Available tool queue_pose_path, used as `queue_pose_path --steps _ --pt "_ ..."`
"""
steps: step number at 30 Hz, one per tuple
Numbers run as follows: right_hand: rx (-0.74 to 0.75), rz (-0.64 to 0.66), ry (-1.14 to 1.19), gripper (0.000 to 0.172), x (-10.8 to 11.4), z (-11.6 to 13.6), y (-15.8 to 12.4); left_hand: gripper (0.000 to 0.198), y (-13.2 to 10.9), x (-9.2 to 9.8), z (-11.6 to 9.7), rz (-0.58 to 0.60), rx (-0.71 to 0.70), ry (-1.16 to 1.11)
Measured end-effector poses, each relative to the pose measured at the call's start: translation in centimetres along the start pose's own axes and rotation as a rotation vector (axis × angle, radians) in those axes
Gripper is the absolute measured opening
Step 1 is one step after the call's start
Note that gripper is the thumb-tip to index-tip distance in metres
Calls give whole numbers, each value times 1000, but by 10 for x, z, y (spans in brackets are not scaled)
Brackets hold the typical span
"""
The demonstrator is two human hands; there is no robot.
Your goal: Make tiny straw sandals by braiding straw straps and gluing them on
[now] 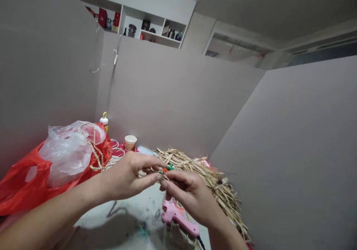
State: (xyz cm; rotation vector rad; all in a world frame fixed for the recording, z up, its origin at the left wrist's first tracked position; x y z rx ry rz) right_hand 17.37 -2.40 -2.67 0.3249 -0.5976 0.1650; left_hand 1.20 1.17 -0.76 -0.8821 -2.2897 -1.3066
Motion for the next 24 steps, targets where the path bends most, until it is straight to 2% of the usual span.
queue_pose_path --steps 2,4,6,7,8,10,12,13,18,21,24 --pt "-13 -7 8 22 2 1 -1 35 -1 9 7 -96 124 -3" --pt "-38 -20 23 24 5 1 0 44 -3 23 9 -271 188 50" --pt "-64 -51 52 28 7 2 3 36 -5 36 7 -432 188 83" --pt "-71 -74 65 30 8 2 5 29 -6 40 5 -459 187 75" --pt "-78 -101 81 32 10 3 8 26 -6 40 5 -435 200 44" --pt "-93 -152 118 34 12 6 15 33 -5 31 7 -284 250 -89" --pt "-108 -192 165 35 13 11 21 31 -3 14 11 -132 292 -299" --pt "-119 -205 191 35 12 14 23 28 -3 6 13 -116 290 -403" --pt "-179 -304 295 36 2 18 19 31 -2 -29 29 -347 370 -888" --pt "-167 -332 299 35 -10 13 13 28 -4 -48 34 -408 381 -1183" --pt "-148 -297 240 33 -22 12 9 33 -6 -59 40 -431 425 -1312"
Point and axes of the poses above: each hand's wrist, its own y-axis towards the middle knuckle, its own x-axis out of the back of the hand, z = x × y, the point moved 4 cm from there along y, towards the middle knuckle, and after that the axes turned 6 degrees about -x, right-handed, at the moved point
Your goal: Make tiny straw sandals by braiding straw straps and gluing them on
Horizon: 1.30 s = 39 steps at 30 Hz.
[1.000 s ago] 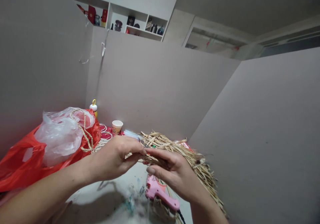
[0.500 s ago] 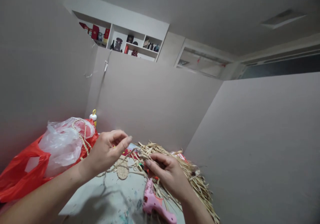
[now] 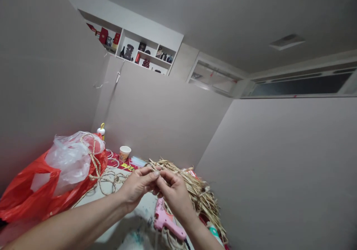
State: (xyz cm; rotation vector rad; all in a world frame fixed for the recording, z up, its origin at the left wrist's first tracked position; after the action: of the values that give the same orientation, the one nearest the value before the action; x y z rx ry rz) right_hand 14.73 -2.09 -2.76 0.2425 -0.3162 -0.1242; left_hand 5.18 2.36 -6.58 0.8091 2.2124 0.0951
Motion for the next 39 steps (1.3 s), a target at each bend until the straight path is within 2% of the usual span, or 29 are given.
queue_pose_path --steps 3,6,9,10,12,14,18,22,25,31,35,39 --pt "4 78 -97 30 0 1 -5 39 3 5 2 -53 30 28" --pt "-45 135 -200 34 18 -5 -8 42 9 11 -6 -111 1 146" --pt "-84 48 -482 39 52 -28 -11 41 17 18 -14 -138 35 230" --pt "-75 48 -658 38 61 -39 -13 40 19 21 -15 -146 63 257" --pt "-117 76 -779 28 77 -64 -20 35 21 27 -15 -158 134 307" --pt "-162 100 -858 26 84 -85 -29 33 17 33 -13 -157 212 349" --pt "-167 191 -960 28 75 -110 -45 36 -7 46 -5 -155 356 429" --pt "-80 263 -1144 28 55 -117 -49 36 -39 59 2 -185 506 419" --pt "-91 282 -1190 26 48 -122 -47 36 -59 62 4 -161 577 367" --pt "-119 311 -1232 16 47 -132 -43 39 -81 69 8 -195 586 384" --pt "-26 313 -1187 29 55 -140 -42 41 -85 79 14 -227 550 401" --pt "50 232 -1001 41 78 -148 -44 43 -83 87 21 -227 502 424"
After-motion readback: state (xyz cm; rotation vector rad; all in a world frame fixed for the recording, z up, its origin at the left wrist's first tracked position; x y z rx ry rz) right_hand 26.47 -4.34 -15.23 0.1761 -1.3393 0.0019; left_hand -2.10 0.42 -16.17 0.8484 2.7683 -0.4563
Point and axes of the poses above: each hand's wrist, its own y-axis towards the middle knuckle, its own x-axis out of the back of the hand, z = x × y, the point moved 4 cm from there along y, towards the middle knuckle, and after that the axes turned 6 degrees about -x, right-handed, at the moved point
